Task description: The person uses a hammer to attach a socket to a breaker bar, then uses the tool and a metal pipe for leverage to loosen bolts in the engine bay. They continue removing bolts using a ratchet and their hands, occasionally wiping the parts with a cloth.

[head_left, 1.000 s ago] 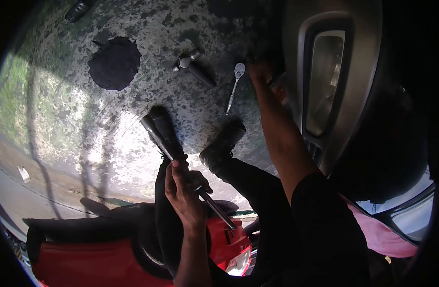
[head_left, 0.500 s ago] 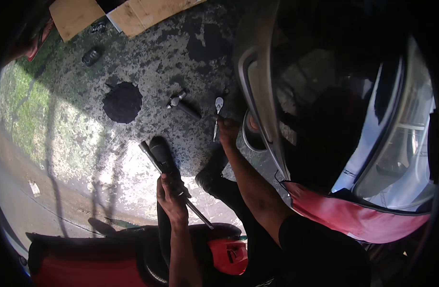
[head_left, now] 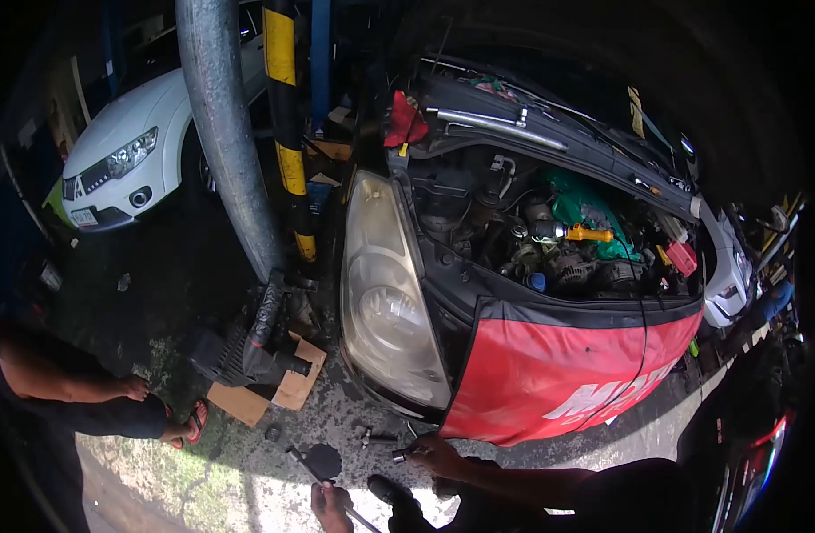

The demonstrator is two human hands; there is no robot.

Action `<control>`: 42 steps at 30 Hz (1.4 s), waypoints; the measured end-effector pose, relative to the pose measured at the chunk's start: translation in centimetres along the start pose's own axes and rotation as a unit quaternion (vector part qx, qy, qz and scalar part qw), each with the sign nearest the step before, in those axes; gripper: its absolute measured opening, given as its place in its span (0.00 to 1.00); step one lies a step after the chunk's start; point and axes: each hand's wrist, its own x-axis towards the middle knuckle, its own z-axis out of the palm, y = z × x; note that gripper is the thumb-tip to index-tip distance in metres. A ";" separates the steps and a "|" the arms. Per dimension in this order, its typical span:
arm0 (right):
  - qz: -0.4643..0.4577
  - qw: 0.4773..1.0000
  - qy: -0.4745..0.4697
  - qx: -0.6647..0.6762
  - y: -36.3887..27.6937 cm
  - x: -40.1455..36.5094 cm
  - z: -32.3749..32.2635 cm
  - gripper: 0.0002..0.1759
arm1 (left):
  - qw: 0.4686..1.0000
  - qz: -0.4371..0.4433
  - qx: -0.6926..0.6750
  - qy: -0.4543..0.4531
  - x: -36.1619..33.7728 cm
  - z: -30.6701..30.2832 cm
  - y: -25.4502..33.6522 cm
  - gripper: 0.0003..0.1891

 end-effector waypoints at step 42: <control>-0.110 0.775 0.328 0.528 -9.0 -0.4 -42.9 0.15 | 0.942 0.209 0.255 -0.062 35.9 65.5 34.1 0.19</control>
